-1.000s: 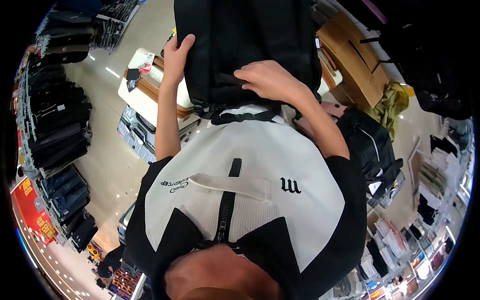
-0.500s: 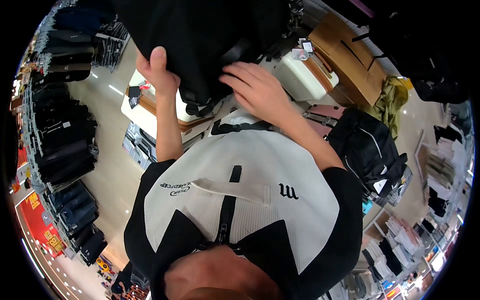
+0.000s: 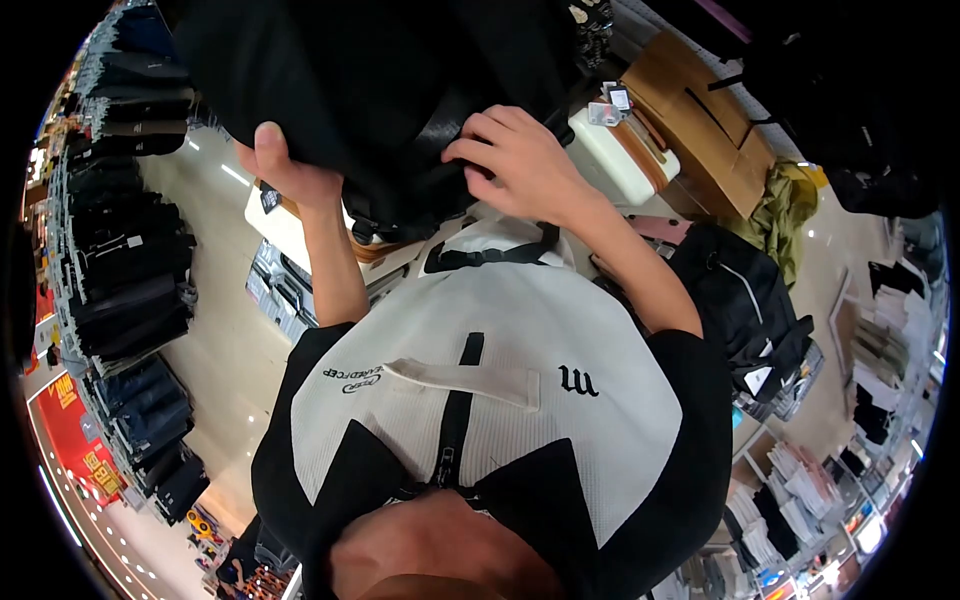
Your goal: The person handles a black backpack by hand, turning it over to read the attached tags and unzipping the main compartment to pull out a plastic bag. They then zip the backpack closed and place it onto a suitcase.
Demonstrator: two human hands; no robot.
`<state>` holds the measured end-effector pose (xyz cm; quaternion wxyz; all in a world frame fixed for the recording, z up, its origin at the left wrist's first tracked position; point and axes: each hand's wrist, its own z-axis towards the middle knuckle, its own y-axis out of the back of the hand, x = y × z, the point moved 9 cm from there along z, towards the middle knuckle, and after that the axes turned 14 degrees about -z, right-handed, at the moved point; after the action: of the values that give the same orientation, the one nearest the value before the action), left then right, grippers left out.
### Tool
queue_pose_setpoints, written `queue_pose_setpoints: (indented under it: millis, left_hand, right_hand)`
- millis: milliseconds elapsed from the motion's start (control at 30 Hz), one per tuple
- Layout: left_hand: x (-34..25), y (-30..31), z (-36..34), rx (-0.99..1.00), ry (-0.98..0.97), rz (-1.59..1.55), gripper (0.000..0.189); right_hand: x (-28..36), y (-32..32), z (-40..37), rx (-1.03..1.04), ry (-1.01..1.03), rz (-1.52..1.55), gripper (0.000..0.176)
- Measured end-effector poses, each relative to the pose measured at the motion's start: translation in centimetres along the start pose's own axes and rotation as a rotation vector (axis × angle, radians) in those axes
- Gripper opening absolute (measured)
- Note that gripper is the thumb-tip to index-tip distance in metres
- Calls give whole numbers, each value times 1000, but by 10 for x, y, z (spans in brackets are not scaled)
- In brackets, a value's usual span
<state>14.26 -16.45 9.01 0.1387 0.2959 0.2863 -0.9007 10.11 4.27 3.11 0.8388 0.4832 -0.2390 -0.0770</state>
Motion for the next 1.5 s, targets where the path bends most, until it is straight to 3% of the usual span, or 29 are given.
queue_pose_setpoints:
  millis: [133,167,267,433,567,767,1033,1067,1167,1300,1500]
  left_hand:
    - [-15,-5,-18,57,-15,163,67]
    - [-25,-18,-16,177,-138,193,74]
    - [-27,-26,-21,243,-114,106,51]
    - [-14,-27,-34,251,8,123,45]
    - [-3,-25,-43,264,22,127,43]
    - [-4,-37,-43,433,-172,143,39]
    - [-13,-38,-22,365,-224,142,37]
    - [-13,-39,-20,329,-183,117,36]
    - [-9,-35,-21,406,-329,169,36]
    - [-20,-41,-15,375,-368,319,59]
    - [-30,-70,-10,353,-465,230,46]
  right_hand:
    - [10,-8,-1,119,-11,51,17]
    - [14,-13,-1,152,-17,46,17]
    - [33,-24,-2,197,35,6,12]
    - [40,-38,-10,262,32,-3,15]
    - [40,-46,-21,142,-40,-41,13]
    - [31,-55,-16,141,-135,-196,10]
    - [-27,-23,-19,68,-518,-64,11]
    - [-29,-15,-17,26,-519,-71,11]
    - [-44,6,-13,-120,-525,-191,12]
    - [-80,38,0,-245,-448,-550,14]
    - [-123,53,30,-251,-437,-595,13]
